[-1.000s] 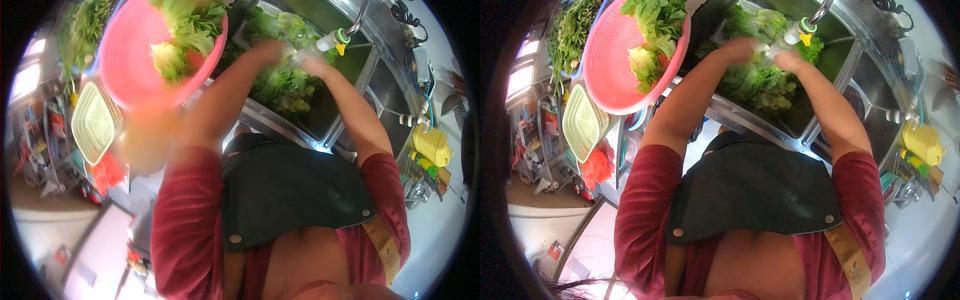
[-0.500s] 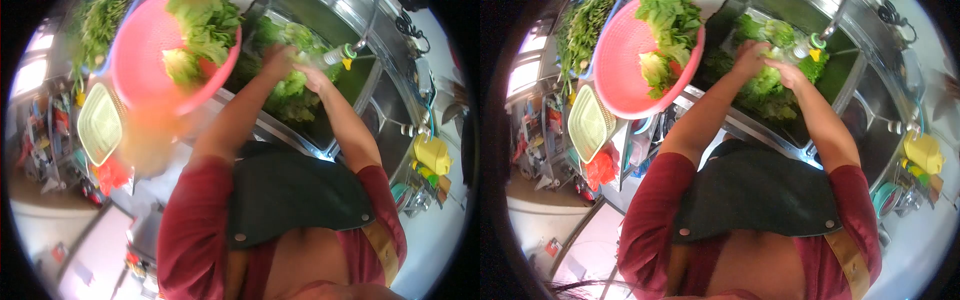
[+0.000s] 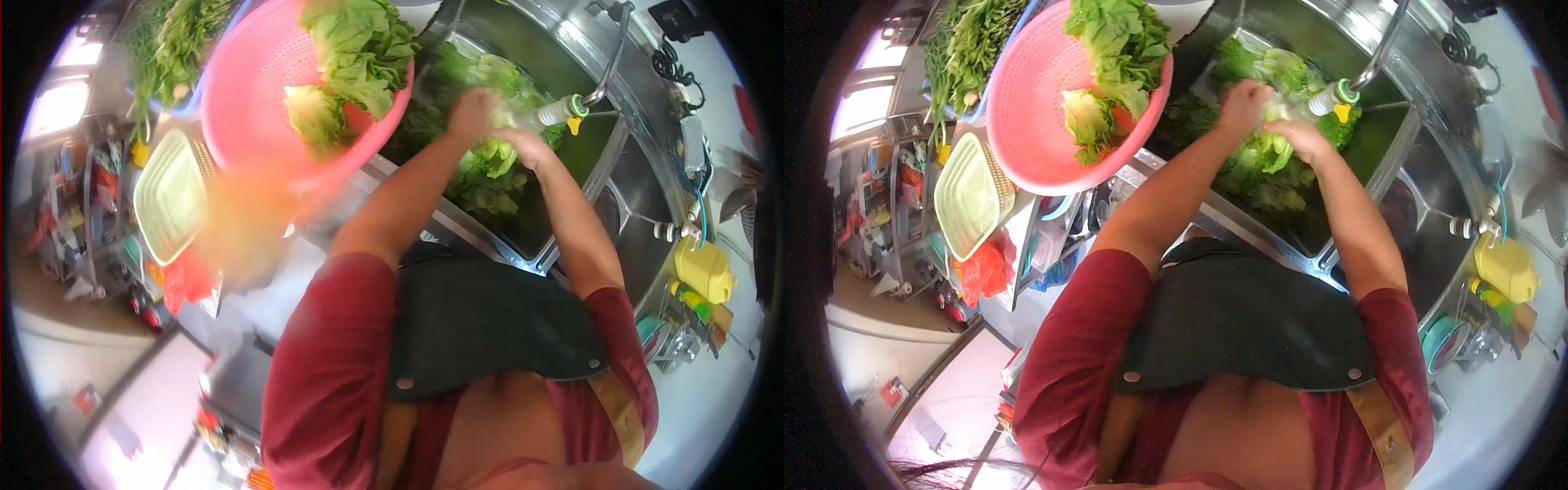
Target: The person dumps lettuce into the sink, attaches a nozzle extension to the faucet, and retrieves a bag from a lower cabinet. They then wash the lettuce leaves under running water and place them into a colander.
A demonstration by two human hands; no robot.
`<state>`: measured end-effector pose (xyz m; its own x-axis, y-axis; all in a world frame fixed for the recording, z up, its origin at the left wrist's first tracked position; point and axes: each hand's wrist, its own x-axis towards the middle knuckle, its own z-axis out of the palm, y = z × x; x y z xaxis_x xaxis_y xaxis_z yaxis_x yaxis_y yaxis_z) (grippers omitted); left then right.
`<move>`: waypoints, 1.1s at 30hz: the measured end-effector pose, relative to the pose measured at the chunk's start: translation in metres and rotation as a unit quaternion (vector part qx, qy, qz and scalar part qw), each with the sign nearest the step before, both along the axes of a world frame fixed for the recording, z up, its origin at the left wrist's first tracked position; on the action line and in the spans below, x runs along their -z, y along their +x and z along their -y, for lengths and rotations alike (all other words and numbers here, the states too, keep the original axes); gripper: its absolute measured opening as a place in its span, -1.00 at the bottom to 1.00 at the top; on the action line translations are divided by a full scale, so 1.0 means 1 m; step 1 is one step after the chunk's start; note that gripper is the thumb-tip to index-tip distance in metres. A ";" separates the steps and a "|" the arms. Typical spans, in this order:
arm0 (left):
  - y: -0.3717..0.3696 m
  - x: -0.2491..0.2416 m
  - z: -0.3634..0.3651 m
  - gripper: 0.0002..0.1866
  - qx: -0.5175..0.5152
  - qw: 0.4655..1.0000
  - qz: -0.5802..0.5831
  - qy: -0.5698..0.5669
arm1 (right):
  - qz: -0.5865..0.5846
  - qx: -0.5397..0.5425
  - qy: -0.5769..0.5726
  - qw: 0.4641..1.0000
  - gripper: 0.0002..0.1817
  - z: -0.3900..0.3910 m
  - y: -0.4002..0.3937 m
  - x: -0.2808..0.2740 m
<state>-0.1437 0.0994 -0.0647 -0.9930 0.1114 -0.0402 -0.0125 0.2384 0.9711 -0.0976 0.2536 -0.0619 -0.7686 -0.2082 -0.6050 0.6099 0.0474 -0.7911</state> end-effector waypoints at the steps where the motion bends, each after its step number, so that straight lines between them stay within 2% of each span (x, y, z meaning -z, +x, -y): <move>1: -0.004 0.008 0.002 -0.75 -0.004 0.999 0.051 0.015 | -0.077 -0.066 0.088 0.991 -0.50 0.009 0.001 -0.018; 2: -0.012 0.023 0.004 -0.75 -0.010 0.994 0.102 0.029 | -0.153 -0.134 0.174 0.964 -0.44 0.018 0.000 -0.034; 3: -0.015 0.023 0.009 -0.75 -0.017 0.987 0.151 0.042 | -0.087 -0.110 0.146 0.979 -0.40 0.023 -0.001 -0.045; 6: -0.011 0.016 0.022 -0.74 -0.087 0.964 0.221 0.118 | -0.024 0.068 0.105 0.992 -0.40 0.015 -0.002 -0.026; 7: -0.011 0.018 0.026 -0.74 -0.099 0.957 0.246 0.116 | -0.099 0.132 0.057 0.985 -0.35 0.012 0.000 -0.012; 10: -0.005 0.009 0.039 -0.75 -0.121 0.938 0.305 0.110 | -0.031 0.196 -0.117 0.973 -0.30 -0.004 -0.003 0.008; 11: -0.001 0.002 0.040 -0.76 -0.118 0.936 0.313 0.109 | -0.008 0.216 -0.176 0.960 -0.34 -0.007 -0.005 0.014; 12: 0.002 -0.006 0.042 -0.76 -0.115 0.934 0.320 0.108 | -0.020 0.220 -0.127 0.967 -0.39 -0.008 -0.005 0.023; 14: 0.009 0.003 0.043 -0.76 -0.137 0.913 0.327 0.200 | -0.046 0.222 -0.029 0.973 -0.50 -0.012 0.000 0.051; 15: 0.010 0.004 0.046 -0.76 -0.150 0.901 0.325 0.246 | -0.056 0.128 0.158 0.977 -0.53 -0.012 0.005 0.053; 16: 0.012 -0.010 0.054 -0.76 -0.136 0.914 0.299 0.236 | -0.068 0.030 0.337 0.939 -0.57 -0.009 0.013 0.050; 17: 0.019 -0.024 0.063 -0.76 -0.125 0.927 0.274 0.226 | -0.079 -0.069 0.503 0.858 -0.60 -0.004 0.019 0.049; 18: 0.031 -0.036 0.075 -0.76 -0.119 0.936 0.250 0.217 | -0.108 -0.097 0.478 0.866 -0.62 0.004 0.019 0.043; 20: 0.068 -0.044 0.115 -0.77 -0.083 0.994 0.051 0.052 | -0.158 -0.158 0.421 0.879 -0.64 0.025 0.024 0.019; 21: 0.085 -0.052 0.137 -0.78 -0.058 0.996 -0.053 -0.037 | -0.161 -0.187 0.409 0.879 -0.63 0.043 0.022 -0.009; 23: 0.128 -0.070 0.175 -0.82 -0.087 0.996 -0.032 0.006 | -0.238 -0.227 0.444 0.833 -0.64 0.079 0.020 -0.070; 27: 0.200 -0.079 0.253 -0.87 -0.143 0.962 -0.095 -0.215 | -0.379 -0.270 0.497 0.733 -0.71 0.146 0.016 -0.223; 28: 0.207 -0.069 0.272 -0.86 -0.152 0.956 -0.094 -0.231 | -0.420 -0.269 0.508 0.702 -0.74 0.163 0.014 -0.248; 30: 0.220 -0.023 0.309 -0.81 -0.174 0.944 -0.065 -0.272 | -0.521 -0.278 0.488 0.643 -0.76 0.197 0.008 -0.277; 31: 0.220 -0.007 0.321 -0.78 -0.128 0.938 -0.033 -0.319 | -0.567 -0.280 0.476 0.611 -0.77 0.215 0.005 -0.282; 33: 0.219 0.007 0.335 -0.75 -0.054 0.925 0.019 -0.376 | -0.551 -0.357 0.498 0.567 -0.80 0.257 -0.006 -0.273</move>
<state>0.0750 -0.2356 -0.0719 -0.9929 -0.0612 -0.1017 -0.1061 0.8412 0.5302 -0.1035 -0.0036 0.2113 -0.7284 -0.6816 0.0702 -0.6847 0.7279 -0.0374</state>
